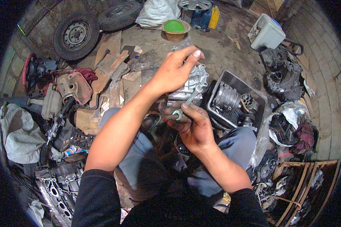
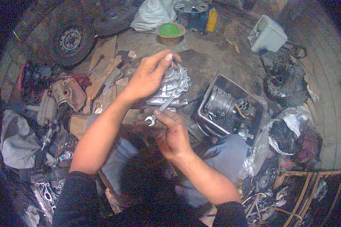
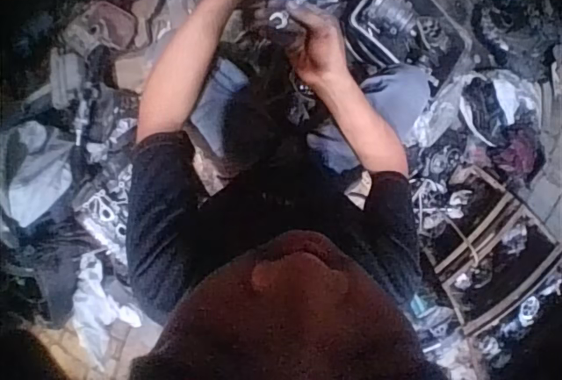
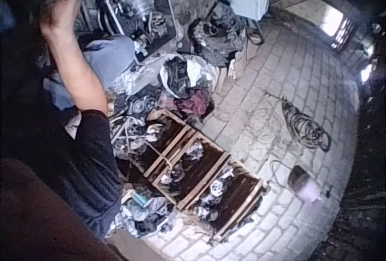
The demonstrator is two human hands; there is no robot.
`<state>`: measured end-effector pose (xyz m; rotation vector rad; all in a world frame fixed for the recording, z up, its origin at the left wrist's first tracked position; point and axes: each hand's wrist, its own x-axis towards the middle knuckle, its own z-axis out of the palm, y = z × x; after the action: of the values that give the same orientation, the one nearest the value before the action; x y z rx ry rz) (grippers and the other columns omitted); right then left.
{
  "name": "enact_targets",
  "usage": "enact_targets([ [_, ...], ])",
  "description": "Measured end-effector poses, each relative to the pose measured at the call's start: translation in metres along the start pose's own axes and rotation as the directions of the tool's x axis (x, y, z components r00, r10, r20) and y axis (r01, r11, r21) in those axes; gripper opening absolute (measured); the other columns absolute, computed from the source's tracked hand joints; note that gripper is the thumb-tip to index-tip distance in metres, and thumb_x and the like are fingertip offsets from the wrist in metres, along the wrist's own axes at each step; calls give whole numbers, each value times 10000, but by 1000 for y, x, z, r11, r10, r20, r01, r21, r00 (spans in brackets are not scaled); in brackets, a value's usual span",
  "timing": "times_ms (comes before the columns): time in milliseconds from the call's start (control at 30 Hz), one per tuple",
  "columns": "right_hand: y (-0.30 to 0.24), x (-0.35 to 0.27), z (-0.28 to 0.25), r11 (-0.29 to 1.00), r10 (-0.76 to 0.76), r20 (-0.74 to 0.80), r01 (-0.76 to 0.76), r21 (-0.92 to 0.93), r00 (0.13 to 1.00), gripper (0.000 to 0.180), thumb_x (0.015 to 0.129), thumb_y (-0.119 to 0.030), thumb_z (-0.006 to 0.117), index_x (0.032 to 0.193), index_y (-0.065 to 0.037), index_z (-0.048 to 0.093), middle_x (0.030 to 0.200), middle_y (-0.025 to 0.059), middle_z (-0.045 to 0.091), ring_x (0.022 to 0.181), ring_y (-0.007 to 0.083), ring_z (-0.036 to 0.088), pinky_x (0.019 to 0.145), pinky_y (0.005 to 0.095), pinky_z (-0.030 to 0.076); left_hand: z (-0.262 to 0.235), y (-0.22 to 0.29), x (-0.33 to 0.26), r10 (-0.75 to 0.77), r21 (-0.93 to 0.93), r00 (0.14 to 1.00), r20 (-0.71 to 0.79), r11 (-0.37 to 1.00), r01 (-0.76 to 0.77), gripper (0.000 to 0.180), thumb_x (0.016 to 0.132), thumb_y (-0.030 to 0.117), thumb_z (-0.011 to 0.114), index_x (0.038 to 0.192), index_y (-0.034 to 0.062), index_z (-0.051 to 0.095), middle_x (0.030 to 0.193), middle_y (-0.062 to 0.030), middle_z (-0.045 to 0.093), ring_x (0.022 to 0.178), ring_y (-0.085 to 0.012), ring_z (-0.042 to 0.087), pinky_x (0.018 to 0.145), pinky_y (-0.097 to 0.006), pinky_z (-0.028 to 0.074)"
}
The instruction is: The person uses a wrench to tighten bolts on a metallic engine component while sitting on the floor. The person holds the part steady with one hand and turns the wrench with the other.
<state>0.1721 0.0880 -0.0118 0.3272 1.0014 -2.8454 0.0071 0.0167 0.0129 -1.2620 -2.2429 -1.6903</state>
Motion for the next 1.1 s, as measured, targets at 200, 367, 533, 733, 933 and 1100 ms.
enact_targets([
  [200,20,9,-1,980,-162,-50,155,-125,986,300,1010,-180,567,1125,91,628,1022,207,730,936,317,743,860,398,608,3,1,1,-21,-21,1000,-23,1000,20,410,1078,351,456,1064,2,671,938,-153,722,936,-277,704,863,-388,523],
  [367,26,10,10,978,-210,-69,209,-22,975,282,1014,-136,553,1117,121,608,1013,237,714,923,345,742,884,419,611,4,2,1,-30,-31,999,-27,999,29,412,1079,349,458,1060,-4,669,912,-147,713,906,-252,696,847,-376,519],
  [533,24,12,18,984,-163,-175,147,-102,971,253,1019,-119,537,1091,114,607,1010,235,702,917,336,746,860,404,620,2,2,1,-48,-21,999,15,999,49,471,1104,378,404,1075,-13,666,914,-99,690,921,-187,640,900,-344,485],
  [733,17,6,19,993,-117,-123,116,-11,985,266,1034,-150,535,1090,100,609,1022,219,703,913,322,745,880,406,611,1,5,1,-57,-25,998,23,998,58,473,1102,379,407,1073,-14,667,927,-107,694,940,-189,642,910,-344,481],
  [933,19,-3,9,968,-192,-55,180,-178,980,308,1050,-226,539,1111,65,617,1000,167,711,949,300,732,911,414,594,1,3,-1,-58,-25,998,21,998,59,477,1102,381,403,1080,-13,670,944,-112,704,952,-193,648,919,-345,483],
  [1100,49,9,-32,675,-439,-13,321,-664,898,302,1039,-246,561,1097,44,625,955,145,706,875,266,716,863,421,595,1,4,1,-41,-12,999,23,999,41,465,1103,372,406,1082,-9,672,938,-106,701,936,-191,642,907,-345,483],
])
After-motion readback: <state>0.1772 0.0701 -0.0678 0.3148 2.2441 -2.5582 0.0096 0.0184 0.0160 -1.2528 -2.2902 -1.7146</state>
